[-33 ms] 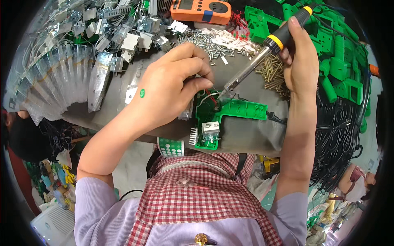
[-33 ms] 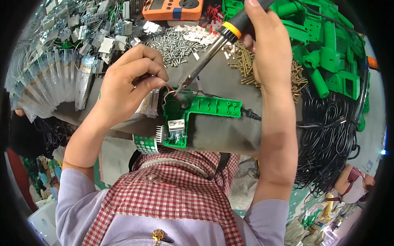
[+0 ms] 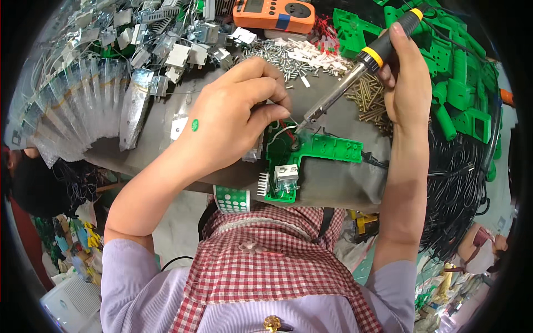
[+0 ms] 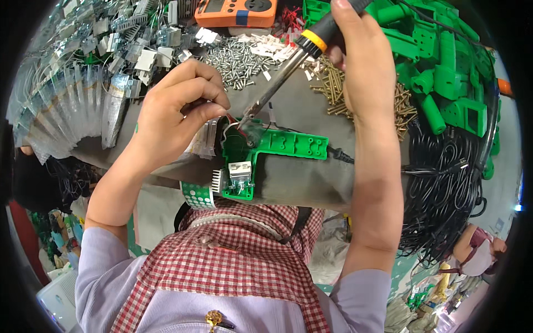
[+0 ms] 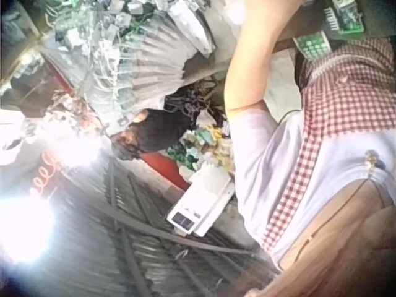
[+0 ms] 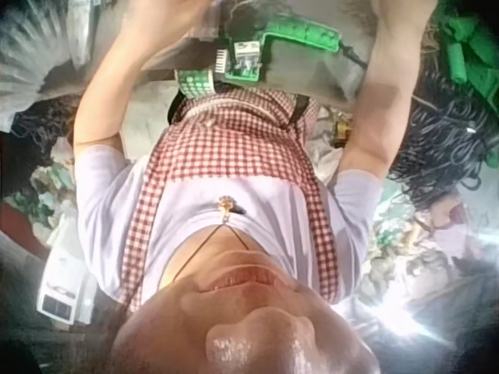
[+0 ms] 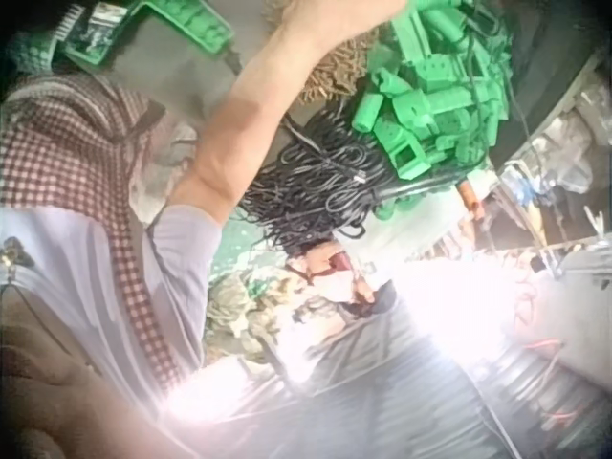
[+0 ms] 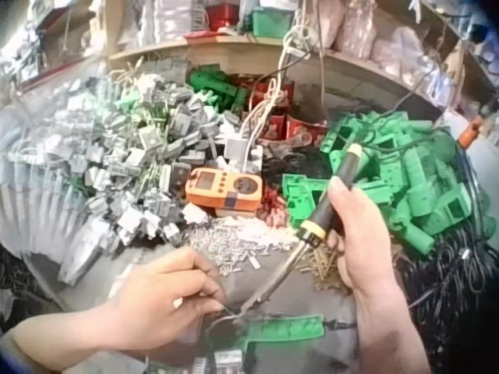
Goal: Assembling a handheld electronic device, involving fitting components into a green plastic housing, wiring, and soldering.
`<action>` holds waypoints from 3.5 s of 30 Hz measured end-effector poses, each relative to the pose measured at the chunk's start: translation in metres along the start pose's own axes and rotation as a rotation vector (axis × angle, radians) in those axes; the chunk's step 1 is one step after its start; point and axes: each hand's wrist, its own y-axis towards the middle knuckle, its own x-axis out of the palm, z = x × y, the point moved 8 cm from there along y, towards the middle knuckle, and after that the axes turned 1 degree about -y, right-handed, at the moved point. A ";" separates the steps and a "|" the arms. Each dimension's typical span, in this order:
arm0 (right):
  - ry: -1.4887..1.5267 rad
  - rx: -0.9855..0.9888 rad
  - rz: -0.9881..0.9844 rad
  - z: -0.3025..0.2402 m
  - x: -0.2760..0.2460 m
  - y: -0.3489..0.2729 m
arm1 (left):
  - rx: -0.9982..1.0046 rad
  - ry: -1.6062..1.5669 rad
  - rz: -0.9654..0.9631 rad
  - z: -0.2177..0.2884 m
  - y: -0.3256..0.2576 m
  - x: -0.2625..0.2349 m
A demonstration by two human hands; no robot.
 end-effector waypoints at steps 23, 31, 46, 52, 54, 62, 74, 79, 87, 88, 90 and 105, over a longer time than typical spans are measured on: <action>-0.059 0.061 -0.045 0.004 0.014 0.002 | 0.046 0.045 0.077 -0.004 -0.004 0.003; -0.070 0.057 -0.064 0.001 0.015 0.002 | 0.050 0.052 0.071 -0.003 -0.005 0.003; 0.014 0.059 -0.086 0.005 0.028 0.019 | -0.143 0.032 0.193 -0.039 -0.024 -0.033; -0.045 0.045 -0.103 0.008 0.054 0.022 | -0.079 0.054 0.202 -0.041 -0.023 -0.029; -0.135 0.052 -0.144 0.010 0.062 0.021 | -0.058 0.074 0.214 -0.041 -0.024 -0.030; -0.193 0.035 -0.135 0.007 0.062 0.019 | -0.105 0.062 0.198 -0.045 -0.025 -0.022; -0.183 0.015 -0.122 0.007 0.064 0.022 | -0.048 0.085 0.257 -0.045 -0.023 -0.020; -0.145 0.040 -0.105 0.007 0.057 0.021 | -0.026 0.067 0.281 -0.046 -0.022 -0.020; 0.039 0.069 -0.008 0.009 0.030 0.012 | -0.270 -0.216 0.167 -0.062 -0.046 -0.025; 0.103 0.103 0.082 0.006 0.019 0.004 | -0.271 -0.217 0.164 -0.061 -0.052 -0.029; 0.145 0.081 0.122 0.000 -0.004 -0.015 | 0.013 -0.095 0.068 -0.035 -0.056 -0.027; 0.051 0.078 0.150 0.024 -0.022 -0.087 | -0.134 -0.069 0.075 -0.012 -0.071 0.007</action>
